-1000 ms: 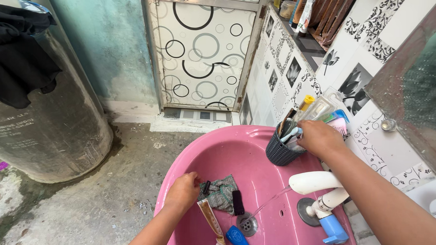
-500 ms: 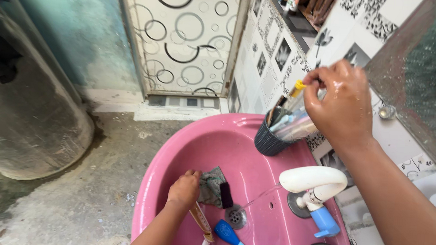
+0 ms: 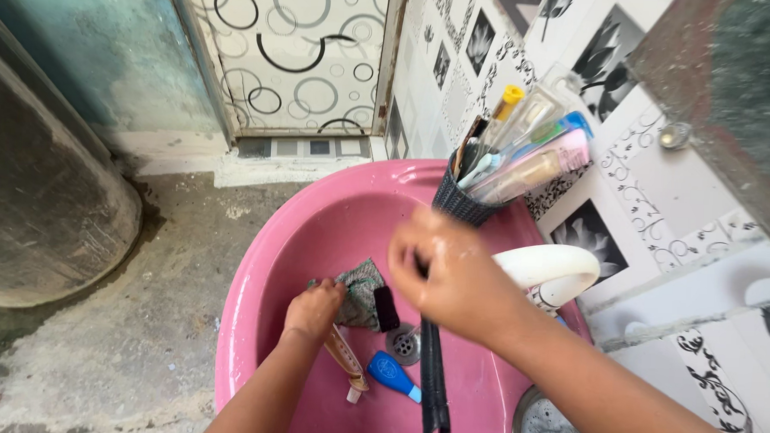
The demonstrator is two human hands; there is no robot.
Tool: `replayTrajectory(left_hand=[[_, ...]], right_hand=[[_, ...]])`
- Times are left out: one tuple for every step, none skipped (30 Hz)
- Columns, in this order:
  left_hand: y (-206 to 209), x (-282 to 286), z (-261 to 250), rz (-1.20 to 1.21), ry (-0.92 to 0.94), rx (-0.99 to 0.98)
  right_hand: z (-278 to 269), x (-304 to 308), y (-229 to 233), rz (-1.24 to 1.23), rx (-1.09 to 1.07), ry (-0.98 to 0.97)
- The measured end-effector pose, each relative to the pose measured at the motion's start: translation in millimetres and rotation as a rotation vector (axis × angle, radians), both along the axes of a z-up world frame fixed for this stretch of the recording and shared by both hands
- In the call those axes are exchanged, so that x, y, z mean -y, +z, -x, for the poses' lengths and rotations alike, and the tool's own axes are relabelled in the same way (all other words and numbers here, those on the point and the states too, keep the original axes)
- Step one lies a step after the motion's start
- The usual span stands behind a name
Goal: The person washes several small items including a comb, toothbrush, and tubes in a pink sink, then scrubs the sink basin and faucet with a cloth and a metal bowl containing soapy water. The person places the washed items into a holder on the wall and finishes by wiping the sink surface.
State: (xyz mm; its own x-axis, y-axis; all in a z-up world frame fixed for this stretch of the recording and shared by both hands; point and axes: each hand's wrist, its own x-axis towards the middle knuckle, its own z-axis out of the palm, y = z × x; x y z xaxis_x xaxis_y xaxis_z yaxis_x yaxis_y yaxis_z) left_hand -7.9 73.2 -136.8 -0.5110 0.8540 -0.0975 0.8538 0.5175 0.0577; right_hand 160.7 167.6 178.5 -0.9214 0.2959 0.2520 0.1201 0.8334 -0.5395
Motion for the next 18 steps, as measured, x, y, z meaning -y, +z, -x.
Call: replayTrajectory(left_hand=[[4.0,3.0,2.9,-0.007,0.005,0.008],[8.9,5.2,4.6,-0.013,0.010,0.016],[14.3,7.9,4.4,-0.034,0.025,0.027],[20.8,10.3,3.8,-0.055,0.039,0.038],[27.9,13.1,1.7,-0.074,0.053,0.051],[35.8,14.6,-1.5,-0.136,0.099,0.120],[44.8,13.0,-6.0,-0.199,0.145,0.188],[54.3,9.8,-12.0,-0.262,0.191,0.257],[63.5,6.9,-19.7,-0.338,0.155,0.297],[72.9,3.0,-27.8,-0.415,0.120,0.337],[82.0,-0.1,-37.2,-0.491,0.086,0.376],[91.0,-3.3,-47.0,-0.431,0.062,0.464],[100.0,-8.5,-58.5,-0.371,0.039,0.550],[108.0,-13.0,-72.5,-0.408,-0.011,0.543],[116.0,-16.9,-83.7,-0.447,-0.063,0.534],[123.4,-20.3,-93.0,-0.439,-0.083,0.541],[130.1,-23.1,-101.7,-0.432,-0.104,0.550],[136.0,-23.7,-107.5,-0.425,-0.125,0.558]], right_hand=[[-3.3,-1.2,-6.0,0.013,0.179,0.071],[-8.4,-2.2,-11.9,0.026,0.359,0.141],[-13.3,-1.1,-19.4,-0.066,0.449,0.169],[-18.1,0.4,-27.6,-0.158,0.539,0.197],[-23.5,0.9,-36.0,-0.250,0.630,0.223],[-29.0,-0.6,-44.2,-0.253,0.703,0.248],[-34.4,-3.9,-52.5,-0.257,0.777,0.271],[-39.7,-8.4,-61.4,-0.261,0.850,0.294],[-44.4,-14.1,-71.3,-0.320,0.940,0.293],[-48.3,-21.9,-81.4,-0.381,1.030,0.291],[-52.4,-30.5,-91.9,-0.441,1.120,0.290],[-58.6,-40.1,-102.1,-0.464,1.161,0.234],[-65.1,-51.0,-111.4,-0.489,1.199,0.177],[-71.7,-63.1,-119.6,-0.517,1.261,0.160],[-77.0,-76.0,-126.3,-0.546,1.322,0.144],[-80.9,-88.4,-132.5,-0.551,1.384,0.152],[-84.6,-100.0,-137.6,-0.556,1.448,0.161],[-88.7,-109.0,-142.6,-0.560,1.511,0.170]])
